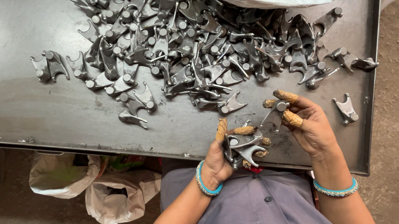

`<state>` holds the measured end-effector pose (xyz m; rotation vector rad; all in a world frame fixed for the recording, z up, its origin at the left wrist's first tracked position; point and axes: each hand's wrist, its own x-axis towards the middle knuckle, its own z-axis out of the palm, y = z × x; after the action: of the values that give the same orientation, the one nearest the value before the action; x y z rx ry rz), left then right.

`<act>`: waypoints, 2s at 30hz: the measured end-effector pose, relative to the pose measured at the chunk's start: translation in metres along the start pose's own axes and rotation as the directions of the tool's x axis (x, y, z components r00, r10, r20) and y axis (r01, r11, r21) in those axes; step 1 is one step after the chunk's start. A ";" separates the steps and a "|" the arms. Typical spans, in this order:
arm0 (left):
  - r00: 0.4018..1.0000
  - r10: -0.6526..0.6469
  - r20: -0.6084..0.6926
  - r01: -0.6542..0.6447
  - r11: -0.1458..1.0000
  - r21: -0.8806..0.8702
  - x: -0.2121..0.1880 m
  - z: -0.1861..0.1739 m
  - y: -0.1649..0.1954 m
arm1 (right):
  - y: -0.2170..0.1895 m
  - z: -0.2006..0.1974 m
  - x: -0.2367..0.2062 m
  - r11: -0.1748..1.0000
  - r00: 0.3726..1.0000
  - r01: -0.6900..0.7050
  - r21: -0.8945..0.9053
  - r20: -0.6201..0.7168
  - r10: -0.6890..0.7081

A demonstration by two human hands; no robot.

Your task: The person picks up small metal castings one at a time from a metal table, turns each piece over in their hands to check it, and tosses pieces into a white sack at the edge of the table. They occasionally sweep or gather pieces across the table while continuing to handle the castings.

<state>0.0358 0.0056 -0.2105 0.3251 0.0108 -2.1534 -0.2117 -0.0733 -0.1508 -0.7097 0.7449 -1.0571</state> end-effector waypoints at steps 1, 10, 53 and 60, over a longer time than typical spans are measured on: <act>1.000 -0.004 -0.009 0.004 1.000 0.003 0.000 -0.001 0.000 | -0.002 0.003 -0.001 1.000 1.000 -0.004 -0.010 -0.018 0.003; 0.994 0.020 -0.110 -0.017 1.000 0.020 0.003 -0.005 -0.005 | -0.009 0.018 -0.010 0.948 0.979 0.145 -0.282 -0.095 -0.178; 0.985 0.162 -0.057 -0.163 0.986 -0.023 0.168 0.223 0.072 | -0.145 0.090 -0.027 0.450 0.868 0.247 -0.858 -0.010 -0.496; 0.841 0.539 0.044 -0.539 0.832 0.128 0.287 0.287 0.179 | -0.116 0.114 -0.014 0.426 0.903 0.159 -0.891 -0.043 -0.427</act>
<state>-0.0381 -0.3664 0.0197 0.3519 -0.2104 -1.5905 -0.1809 -0.0806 0.0093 -1.6796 1.4904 -1.0563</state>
